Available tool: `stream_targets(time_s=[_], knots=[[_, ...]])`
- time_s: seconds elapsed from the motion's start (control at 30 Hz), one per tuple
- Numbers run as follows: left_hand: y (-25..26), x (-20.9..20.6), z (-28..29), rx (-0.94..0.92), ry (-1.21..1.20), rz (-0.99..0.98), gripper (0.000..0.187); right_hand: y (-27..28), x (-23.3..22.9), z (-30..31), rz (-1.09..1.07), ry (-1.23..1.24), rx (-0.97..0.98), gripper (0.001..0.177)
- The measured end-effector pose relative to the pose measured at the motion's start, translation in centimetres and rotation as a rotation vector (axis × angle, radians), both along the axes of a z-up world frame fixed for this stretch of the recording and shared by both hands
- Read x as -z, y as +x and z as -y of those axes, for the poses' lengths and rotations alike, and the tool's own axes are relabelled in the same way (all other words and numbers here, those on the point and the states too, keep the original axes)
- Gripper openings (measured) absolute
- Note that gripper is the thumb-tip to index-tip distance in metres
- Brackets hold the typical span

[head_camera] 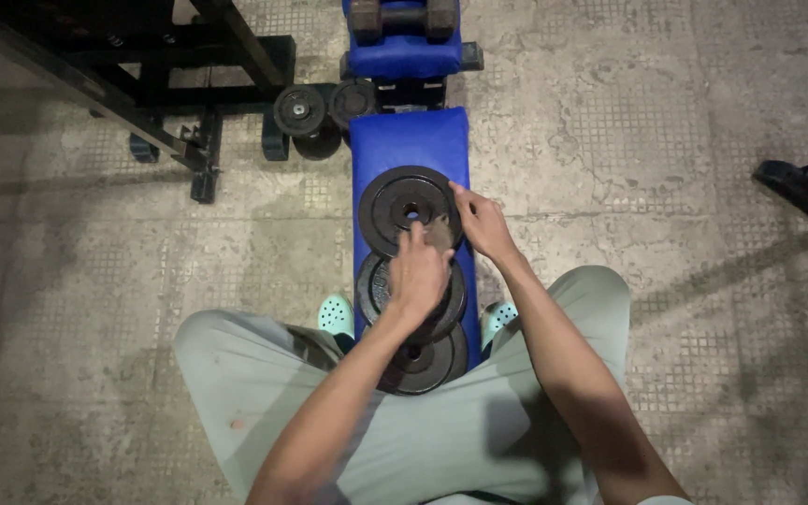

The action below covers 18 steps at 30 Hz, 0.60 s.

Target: Cleaning and organizing weight plates in a gym setting.

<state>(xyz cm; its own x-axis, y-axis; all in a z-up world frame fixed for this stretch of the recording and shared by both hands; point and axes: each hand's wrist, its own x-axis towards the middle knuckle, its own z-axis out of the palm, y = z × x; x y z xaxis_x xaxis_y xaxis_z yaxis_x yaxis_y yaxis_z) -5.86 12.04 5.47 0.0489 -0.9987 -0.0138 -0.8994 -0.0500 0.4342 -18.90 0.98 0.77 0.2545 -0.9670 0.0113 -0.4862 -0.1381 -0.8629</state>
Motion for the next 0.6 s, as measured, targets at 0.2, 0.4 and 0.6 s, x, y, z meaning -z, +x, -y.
stream_targets(time_s=[0.2, 0.4, 0.6], knots=[[-0.1, 0.8, 1.7, 0.015, -0.126, -0.116, 0.039, 0.2, -1.4, -0.1, -0.061, 0.122, 0.018, 0.050], [5.5, -4.7, 8.0, -0.178, 0.157, -0.354, 0.030, -0.5, 1.1, 0.9, 0.097, 0.175, -0.050, 0.060], [9.1, 0.6, 16.1, -0.175, -0.408, -0.158, 0.030, -0.7, 3.5, 1.3, 0.085, 0.014, -0.072, 0.057]])
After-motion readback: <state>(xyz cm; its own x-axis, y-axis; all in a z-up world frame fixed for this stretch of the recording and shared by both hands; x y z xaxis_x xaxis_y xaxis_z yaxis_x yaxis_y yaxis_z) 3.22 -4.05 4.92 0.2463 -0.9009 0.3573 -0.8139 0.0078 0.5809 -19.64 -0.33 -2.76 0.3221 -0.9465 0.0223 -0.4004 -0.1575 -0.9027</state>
